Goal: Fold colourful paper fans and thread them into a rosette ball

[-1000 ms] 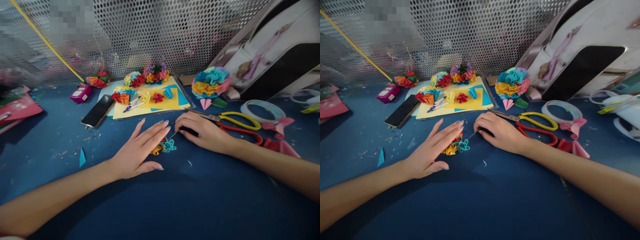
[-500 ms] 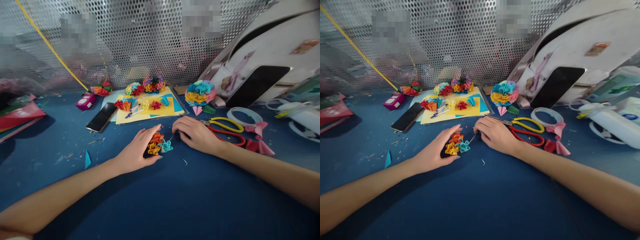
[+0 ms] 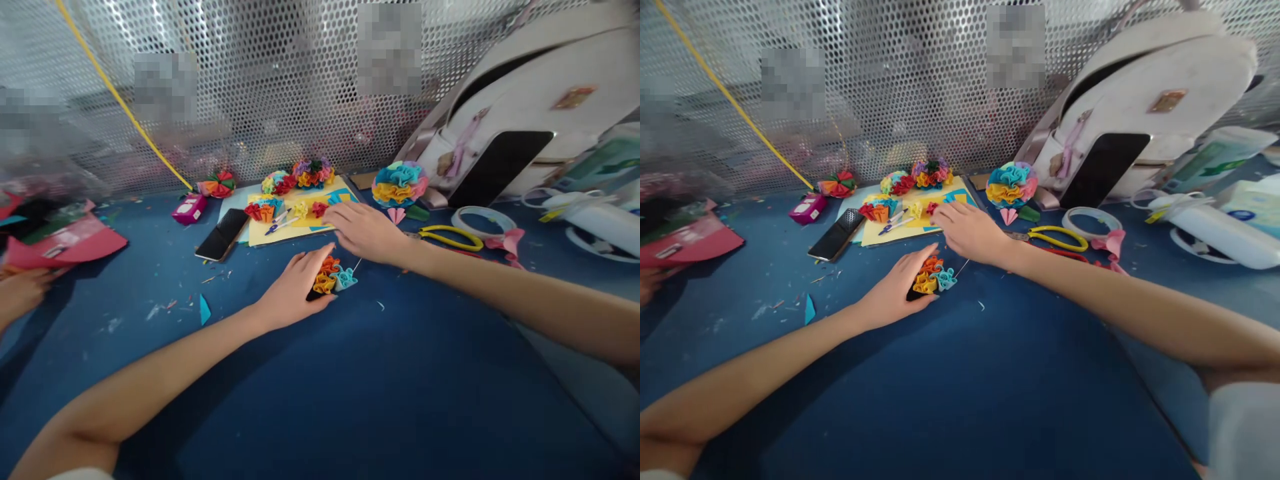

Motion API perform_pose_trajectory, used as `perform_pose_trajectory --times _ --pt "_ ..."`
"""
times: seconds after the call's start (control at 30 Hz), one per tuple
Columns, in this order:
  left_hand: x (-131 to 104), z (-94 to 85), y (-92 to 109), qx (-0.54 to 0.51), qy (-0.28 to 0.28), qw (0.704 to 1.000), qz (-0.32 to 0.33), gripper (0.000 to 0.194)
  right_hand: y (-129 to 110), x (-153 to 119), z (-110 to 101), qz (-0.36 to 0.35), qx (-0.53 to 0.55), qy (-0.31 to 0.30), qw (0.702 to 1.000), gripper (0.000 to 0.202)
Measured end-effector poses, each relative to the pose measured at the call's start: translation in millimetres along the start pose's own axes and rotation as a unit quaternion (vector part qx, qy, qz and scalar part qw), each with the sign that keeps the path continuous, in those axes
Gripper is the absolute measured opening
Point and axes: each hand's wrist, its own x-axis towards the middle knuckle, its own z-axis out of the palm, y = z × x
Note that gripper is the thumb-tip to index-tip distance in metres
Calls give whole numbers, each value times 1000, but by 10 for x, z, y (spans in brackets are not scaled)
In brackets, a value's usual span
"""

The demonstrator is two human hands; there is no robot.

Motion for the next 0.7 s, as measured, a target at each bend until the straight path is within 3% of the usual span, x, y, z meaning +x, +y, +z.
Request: perform_pose_trajectory --times 0.2,0.3,0.43,0.7 --pt "-24 -3 16 19 -8 1000 8 83 266 474 220 113 -13 -57 992 60" --pt "-33 4 14 23 -8 1000 10 81 322 559 312 123 -10 -60 990 51" --pt "-43 14 8 31 -4 999 17 78 260 554 297 99 -11 -52 994 25" --pt "-46 25 21 19 12 1000 9 76 108 352 142 84 7 -53 995 22"
